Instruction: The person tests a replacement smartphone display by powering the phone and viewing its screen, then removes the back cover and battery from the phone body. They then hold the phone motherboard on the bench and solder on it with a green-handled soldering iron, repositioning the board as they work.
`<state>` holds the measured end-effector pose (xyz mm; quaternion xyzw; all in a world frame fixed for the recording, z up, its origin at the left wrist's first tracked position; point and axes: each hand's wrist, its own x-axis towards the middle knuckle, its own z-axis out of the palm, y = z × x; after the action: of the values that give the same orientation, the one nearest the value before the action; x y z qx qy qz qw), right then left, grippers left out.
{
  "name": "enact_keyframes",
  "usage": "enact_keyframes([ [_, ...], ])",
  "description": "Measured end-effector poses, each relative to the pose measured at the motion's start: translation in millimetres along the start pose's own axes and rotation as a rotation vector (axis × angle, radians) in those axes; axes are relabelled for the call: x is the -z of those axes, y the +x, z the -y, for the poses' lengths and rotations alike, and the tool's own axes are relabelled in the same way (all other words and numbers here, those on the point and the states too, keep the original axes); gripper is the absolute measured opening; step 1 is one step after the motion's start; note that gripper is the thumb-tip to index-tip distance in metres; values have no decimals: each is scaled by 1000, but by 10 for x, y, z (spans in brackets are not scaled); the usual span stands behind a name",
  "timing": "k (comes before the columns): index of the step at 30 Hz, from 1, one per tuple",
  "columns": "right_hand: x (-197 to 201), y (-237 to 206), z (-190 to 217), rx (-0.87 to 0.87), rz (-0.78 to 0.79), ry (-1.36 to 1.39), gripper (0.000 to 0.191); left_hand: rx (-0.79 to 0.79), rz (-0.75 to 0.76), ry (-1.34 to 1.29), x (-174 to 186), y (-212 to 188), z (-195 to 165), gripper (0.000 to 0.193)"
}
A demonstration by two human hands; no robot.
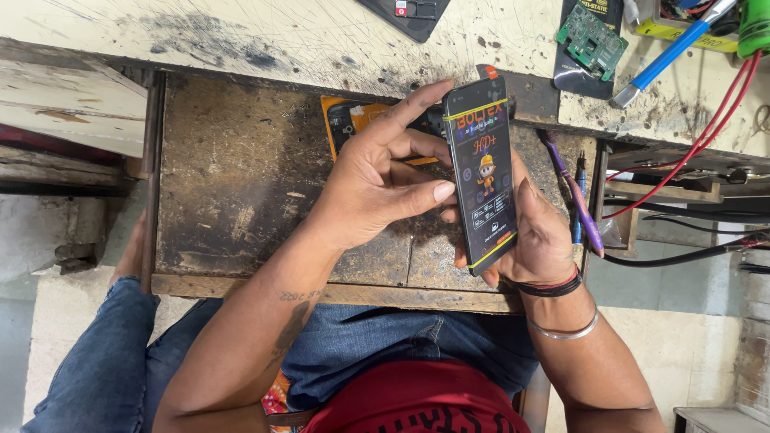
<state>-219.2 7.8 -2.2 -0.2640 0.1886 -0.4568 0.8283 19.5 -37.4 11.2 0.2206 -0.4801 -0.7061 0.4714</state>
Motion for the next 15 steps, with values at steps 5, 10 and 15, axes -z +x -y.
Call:
enact_keyframes([
  [5, 1, 16, 3, 1, 8, 2, 84, 3, -1, 12, 4, -1, 0, 82],
  [10, -22, 14, -1, 6, 6, -6, 83, -9, 7, 0, -4, -4, 9, 82],
  [15, -44, 25, 10, 8, 5, -21, 82, 13, 6, -22, 0, -9, -4, 83],
])
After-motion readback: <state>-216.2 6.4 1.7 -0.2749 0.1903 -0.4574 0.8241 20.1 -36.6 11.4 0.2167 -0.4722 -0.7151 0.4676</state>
